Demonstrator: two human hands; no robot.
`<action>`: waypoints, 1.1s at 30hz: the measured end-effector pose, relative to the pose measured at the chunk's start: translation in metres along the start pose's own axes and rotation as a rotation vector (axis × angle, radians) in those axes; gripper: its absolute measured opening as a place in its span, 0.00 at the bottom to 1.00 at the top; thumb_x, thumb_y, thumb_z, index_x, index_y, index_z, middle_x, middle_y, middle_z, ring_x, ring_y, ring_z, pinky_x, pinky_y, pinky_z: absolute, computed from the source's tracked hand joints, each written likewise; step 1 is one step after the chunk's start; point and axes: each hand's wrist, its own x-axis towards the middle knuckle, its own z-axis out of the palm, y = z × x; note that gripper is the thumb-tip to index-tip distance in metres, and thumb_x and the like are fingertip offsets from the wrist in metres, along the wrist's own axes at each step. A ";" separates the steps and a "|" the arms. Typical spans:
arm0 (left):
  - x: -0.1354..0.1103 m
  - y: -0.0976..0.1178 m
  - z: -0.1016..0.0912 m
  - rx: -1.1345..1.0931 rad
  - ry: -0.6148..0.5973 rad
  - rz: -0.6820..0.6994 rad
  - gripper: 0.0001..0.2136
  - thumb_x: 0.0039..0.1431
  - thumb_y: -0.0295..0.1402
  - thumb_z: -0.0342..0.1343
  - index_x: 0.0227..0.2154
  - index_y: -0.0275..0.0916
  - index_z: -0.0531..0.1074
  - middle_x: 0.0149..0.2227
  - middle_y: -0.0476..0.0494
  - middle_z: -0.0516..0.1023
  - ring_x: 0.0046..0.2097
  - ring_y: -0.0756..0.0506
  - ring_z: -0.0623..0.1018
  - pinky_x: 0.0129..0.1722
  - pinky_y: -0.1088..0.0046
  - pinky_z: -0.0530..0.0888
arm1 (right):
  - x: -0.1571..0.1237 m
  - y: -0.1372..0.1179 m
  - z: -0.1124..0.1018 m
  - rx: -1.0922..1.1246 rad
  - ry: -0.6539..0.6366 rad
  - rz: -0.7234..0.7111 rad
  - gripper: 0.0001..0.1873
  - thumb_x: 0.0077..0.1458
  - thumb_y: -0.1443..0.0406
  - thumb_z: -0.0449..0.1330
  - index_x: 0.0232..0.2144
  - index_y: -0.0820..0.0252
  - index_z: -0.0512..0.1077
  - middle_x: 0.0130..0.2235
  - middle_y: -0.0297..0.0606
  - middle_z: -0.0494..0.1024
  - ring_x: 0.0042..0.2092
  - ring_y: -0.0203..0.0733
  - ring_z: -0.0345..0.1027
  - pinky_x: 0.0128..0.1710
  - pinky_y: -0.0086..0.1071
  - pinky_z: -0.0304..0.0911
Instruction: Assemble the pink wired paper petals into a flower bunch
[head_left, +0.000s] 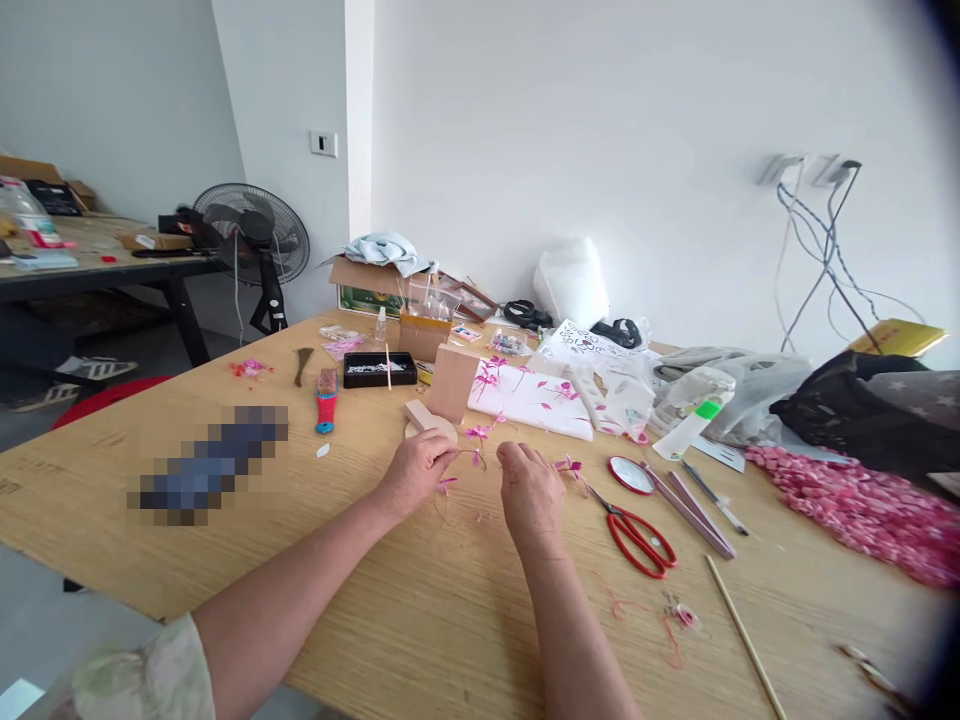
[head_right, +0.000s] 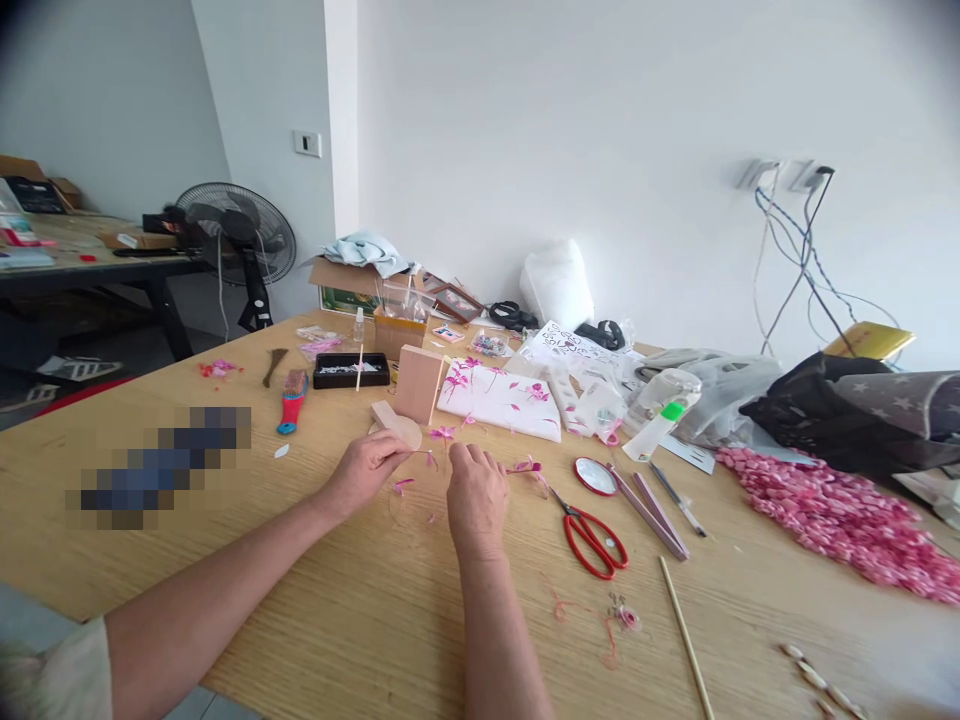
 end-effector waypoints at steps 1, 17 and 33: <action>0.000 0.000 -0.001 -0.020 0.003 -0.020 0.08 0.54 0.29 0.50 0.25 0.35 0.73 0.27 0.45 0.73 0.31 0.49 0.72 0.32 0.76 0.67 | 0.000 0.000 0.000 0.008 0.001 0.009 0.09 0.52 0.72 0.49 0.25 0.58 0.66 0.26 0.34 0.71 0.29 0.36 0.60 0.27 0.28 0.43; -0.003 0.000 0.006 -0.679 -0.165 -0.562 0.14 0.43 0.38 0.58 0.31 0.34 0.70 0.22 0.52 0.65 0.26 0.52 0.67 0.26 0.75 0.69 | -0.002 -0.002 0.004 0.365 -0.003 -0.045 0.09 0.53 0.69 0.46 0.27 0.59 0.65 0.26 0.35 0.71 0.29 0.36 0.64 0.28 0.25 0.51; 0.003 0.001 -0.010 0.085 -0.236 -0.018 0.11 0.54 0.27 0.48 0.18 0.35 0.67 0.22 0.50 0.65 0.28 0.51 0.66 0.28 0.77 0.60 | 0.000 0.007 -0.001 0.068 -0.006 -0.112 0.10 0.52 0.72 0.51 0.23 0.57 0.67 0.27 0.33 0.71 0.31 0.36 0.61 0.32 0.29 0.45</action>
